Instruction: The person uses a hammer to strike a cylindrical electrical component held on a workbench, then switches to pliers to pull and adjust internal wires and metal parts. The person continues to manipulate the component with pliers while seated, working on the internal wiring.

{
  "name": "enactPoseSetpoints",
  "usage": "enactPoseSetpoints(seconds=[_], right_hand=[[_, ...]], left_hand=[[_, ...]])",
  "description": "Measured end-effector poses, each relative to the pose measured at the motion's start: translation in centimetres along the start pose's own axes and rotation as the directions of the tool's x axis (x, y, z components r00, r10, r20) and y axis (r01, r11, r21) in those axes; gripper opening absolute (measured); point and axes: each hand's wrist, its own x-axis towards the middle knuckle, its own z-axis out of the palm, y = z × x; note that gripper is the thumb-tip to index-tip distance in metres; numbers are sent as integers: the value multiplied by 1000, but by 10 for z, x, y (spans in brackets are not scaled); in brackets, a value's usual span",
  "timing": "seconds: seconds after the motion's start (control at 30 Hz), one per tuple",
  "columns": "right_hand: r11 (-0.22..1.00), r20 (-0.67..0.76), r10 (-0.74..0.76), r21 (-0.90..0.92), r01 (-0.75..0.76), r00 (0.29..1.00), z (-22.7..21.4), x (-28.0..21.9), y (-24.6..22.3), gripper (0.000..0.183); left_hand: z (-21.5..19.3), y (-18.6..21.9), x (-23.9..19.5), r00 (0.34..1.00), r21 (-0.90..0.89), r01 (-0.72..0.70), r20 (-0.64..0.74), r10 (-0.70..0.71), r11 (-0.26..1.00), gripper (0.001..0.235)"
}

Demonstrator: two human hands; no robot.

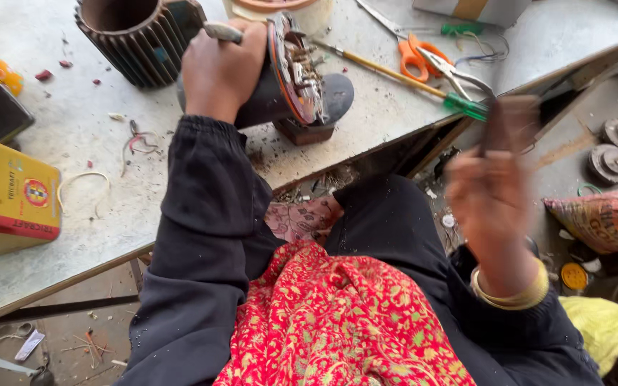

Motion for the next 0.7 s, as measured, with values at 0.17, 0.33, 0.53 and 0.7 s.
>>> enactPoseSetpoints(seconds=[0.17,0.33,0.53,0.7], right_hand=[[868,163,-175,-440,230,971,30,-17,33,34],[758,131,253,-643,-112,958,28,0,32,58],[974,-120,-226,-22,225,967,-1,-14,-25,31],[914,78,125,-396,-84,989,51,-21,39,50]], left_hand=[[14,-19,6,990,111,-129,-36,134,985,44],[14,-13,10,992,66,-89,-87,95,994,49],[20,-19,8,991,97,-104,-72,111,990,46],[27,-31,5,981,22,-119,-153,121,993,43]])
